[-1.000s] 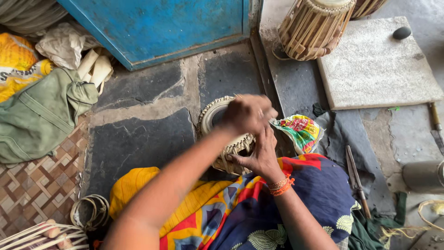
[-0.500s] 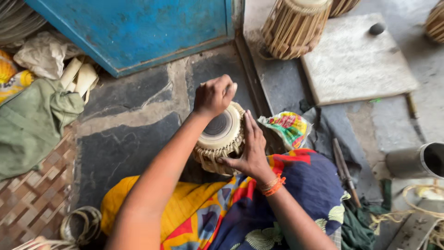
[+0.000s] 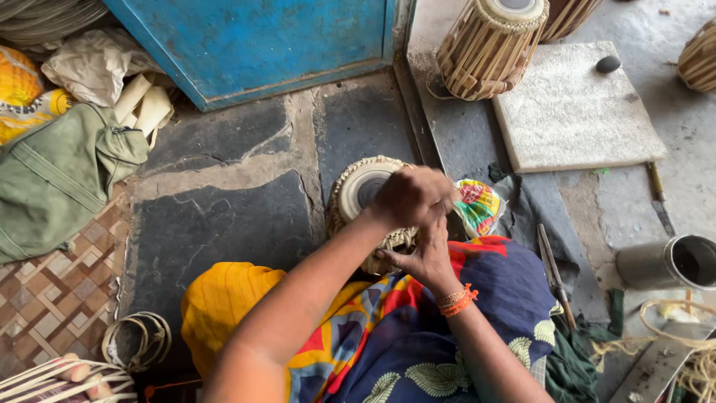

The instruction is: The person sits on the floor with a tabla drum on their lap and rubs black tuning paste onto the drum's playing surface by hand, pressing and spreading it in circular motions. They briefly reach toward a metal cup and a cloth on the floor before resuming working the paste into the drum head.

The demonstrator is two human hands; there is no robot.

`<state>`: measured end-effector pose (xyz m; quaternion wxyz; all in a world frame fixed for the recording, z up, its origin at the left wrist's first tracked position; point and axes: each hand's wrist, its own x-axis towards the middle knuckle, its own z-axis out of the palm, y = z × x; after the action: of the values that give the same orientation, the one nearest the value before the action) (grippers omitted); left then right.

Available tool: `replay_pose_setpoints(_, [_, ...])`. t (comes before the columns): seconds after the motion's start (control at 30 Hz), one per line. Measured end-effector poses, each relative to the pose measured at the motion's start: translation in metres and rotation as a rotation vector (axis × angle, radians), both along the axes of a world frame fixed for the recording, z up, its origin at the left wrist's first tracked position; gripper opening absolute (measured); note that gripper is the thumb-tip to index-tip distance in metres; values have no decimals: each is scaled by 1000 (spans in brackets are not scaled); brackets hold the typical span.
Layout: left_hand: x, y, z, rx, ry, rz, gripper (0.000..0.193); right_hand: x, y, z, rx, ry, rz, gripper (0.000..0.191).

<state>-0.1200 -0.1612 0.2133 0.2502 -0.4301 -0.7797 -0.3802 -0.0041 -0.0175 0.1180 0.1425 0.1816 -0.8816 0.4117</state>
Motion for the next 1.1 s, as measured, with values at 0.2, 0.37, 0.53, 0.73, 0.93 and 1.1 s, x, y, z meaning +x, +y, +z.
replay_pose_setpoints(0.2, [-15, -2, -1, -132, -67, 160, 13, -3, 2, 0, -100, -14, 1, 140])
replay_pose_setpoints(0.37, [-7, 4, 0, -26, -51, 59, 12, -6, 5, -4, -89, -42, 11, 138])
replay_pose_setpoints(0.53, [-18, 5, -7, -112, -36, 63, 12, -5, 4, -3, -107, -4, 21, 140])
replay_pose_setpoints(0.73, [-23, 12, -21, -88, -219, 384, 19, -4, 5, 2, -145, -53, -7, 138])
replay_pose_setpoints(0.93, [-2, 20, -25, -16, -28, -60, 15, 6, 10, 5, -105, -20, 28, 132])
replay_pose_setpoints(1.1, [12, 20, -26, -95, -92, 197, 17, 24, 25, 8, -146, -3, 44, 132])
